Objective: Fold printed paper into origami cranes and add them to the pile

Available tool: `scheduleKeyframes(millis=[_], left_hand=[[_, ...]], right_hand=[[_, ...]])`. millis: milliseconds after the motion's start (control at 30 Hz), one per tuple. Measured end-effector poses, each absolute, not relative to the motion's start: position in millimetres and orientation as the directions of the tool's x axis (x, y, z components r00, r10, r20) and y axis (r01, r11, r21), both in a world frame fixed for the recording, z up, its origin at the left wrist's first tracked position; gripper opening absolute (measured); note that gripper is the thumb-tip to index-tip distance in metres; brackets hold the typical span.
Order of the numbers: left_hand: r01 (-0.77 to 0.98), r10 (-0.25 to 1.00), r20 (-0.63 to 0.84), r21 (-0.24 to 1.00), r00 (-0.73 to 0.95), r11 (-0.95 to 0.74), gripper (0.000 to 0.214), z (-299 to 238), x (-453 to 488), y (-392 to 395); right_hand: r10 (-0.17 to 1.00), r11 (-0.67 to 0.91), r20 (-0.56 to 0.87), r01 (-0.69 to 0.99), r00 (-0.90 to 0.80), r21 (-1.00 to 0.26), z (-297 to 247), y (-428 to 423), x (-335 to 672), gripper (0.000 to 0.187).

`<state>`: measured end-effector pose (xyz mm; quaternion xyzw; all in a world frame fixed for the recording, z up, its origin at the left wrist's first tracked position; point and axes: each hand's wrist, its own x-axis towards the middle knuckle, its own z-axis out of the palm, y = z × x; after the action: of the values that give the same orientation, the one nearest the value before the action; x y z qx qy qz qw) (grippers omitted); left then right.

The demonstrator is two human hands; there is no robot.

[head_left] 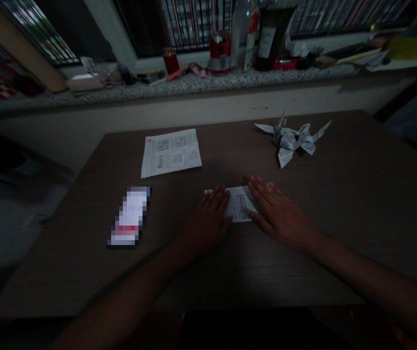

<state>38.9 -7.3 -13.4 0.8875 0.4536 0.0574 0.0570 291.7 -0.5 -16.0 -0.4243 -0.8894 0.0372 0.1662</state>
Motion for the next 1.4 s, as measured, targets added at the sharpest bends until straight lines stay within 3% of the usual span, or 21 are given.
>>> scheduleKeyframes(millis=[133,600,900,1133,1400], left_hand=[[0.803,0.815,0.069,0.138,0.576,-0.579,0.067,-17.2,40.7,-8.9],[0.807,0.818,0.062,0.134,0.572,-0.575,0.071,-18.9,39.8,-9.4],[0.814,0.83,0.045,0.172,0.556,-0.555,0.068,-16.9,40.5,-9.7],[0.812,0.83,0.051,0.186,0.555,-0.554,0.068,-18.5,39.3,-8.9],[0.864,0.877,0.101,0.153,0.47,-0.48,0.068,-7.2,35.6,-7.2]], right_hand=[[0.739,0.674,0.219,0.694,-0.637,-0.256,-22.3,-1.3,268.0,0.072],[0.735,0.677,0.197,0.696,-0.648,-0.239,-33.2,1.4,266.2,0.072],[0.819,0.572,0.213,0.793,-0.533,-0.21,-38.8,-0.8,311.6,0.073],[0.819,0.572,0.211,0.788,-0.533,-0.228,-36.5,-1.3,313.2,0.073],[0.8,0.599,0.235,0.752,-0.552,-0.274,-23.6,5.5,309.2,0.063]])
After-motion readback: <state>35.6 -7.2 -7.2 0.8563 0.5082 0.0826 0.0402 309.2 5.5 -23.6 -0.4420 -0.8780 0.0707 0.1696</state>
